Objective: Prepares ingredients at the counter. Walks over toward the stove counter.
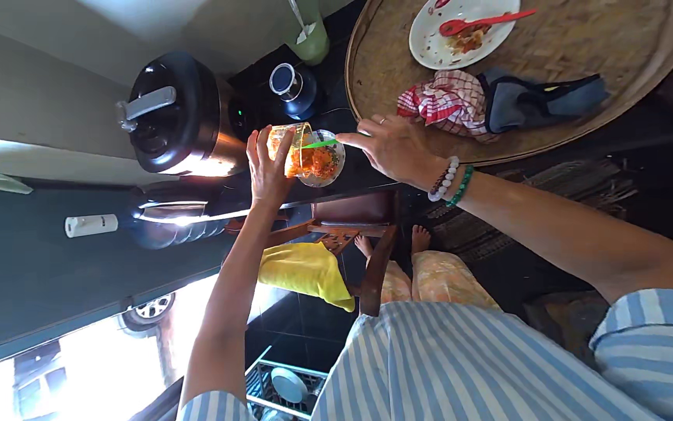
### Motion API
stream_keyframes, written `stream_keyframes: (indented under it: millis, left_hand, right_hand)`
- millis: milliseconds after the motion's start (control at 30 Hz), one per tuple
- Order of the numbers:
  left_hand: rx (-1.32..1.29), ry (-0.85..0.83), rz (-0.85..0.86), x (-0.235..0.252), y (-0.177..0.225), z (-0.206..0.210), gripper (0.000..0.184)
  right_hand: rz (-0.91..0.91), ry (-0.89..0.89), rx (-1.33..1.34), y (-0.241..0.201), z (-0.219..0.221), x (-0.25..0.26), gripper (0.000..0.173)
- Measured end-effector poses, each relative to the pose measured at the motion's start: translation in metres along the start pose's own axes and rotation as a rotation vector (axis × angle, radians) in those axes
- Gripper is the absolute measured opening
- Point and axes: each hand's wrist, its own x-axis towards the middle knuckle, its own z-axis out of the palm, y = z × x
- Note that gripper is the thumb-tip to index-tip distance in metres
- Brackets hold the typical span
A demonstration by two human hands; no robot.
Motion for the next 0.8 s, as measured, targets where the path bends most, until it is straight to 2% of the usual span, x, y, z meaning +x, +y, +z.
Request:
stream_keyframes:
  millis: [67,200,400,533,600,700,800]
  left_hand:
    - [-0.007,0.018,0.000,0.001,-0.002,0.000,0.098]
    - [-0.009,0.036,0.018,0.002,-0.003,0.000,0.095]
    - [0.033,-0.015,0.073,0.005,-0.001,-0.001,0.099]
    - [0.060,-0.041,0.061,0.005,-0.003,-0.001,0.093]
    - [0.038,-0.035,0.037,0.006,-0.001,-0.001,0.095]
    - [0.000,0.026,0.017,0.008,0.000,-0.003,0.094]
    - [-0.014,0.062,0.036,0.006,-0.003,-0.002,0.094]
  right_hand:
    - [0.057,-0.028,0.072,-0.002,0.001,-0.006,0.043]
    - [0.046,0.085,0.031,0.007,0.000,-0.003,0.044]
    - [-0.071,0.085,-0.026,0.000,0.006,-0.008,0.045]
    - [-0.077,0.195,-0.105,0.006,0.001,-0.004,0.043]
    - [-0.039,0.221,-0.089,0.015,0.008,0.001,0.045]
    - [0.081,0.096,0.022,0.017,0.020,-0.003,0.051]
    - [0.203,0.028,0.162,0.009,0.030,-0.014,0.044]
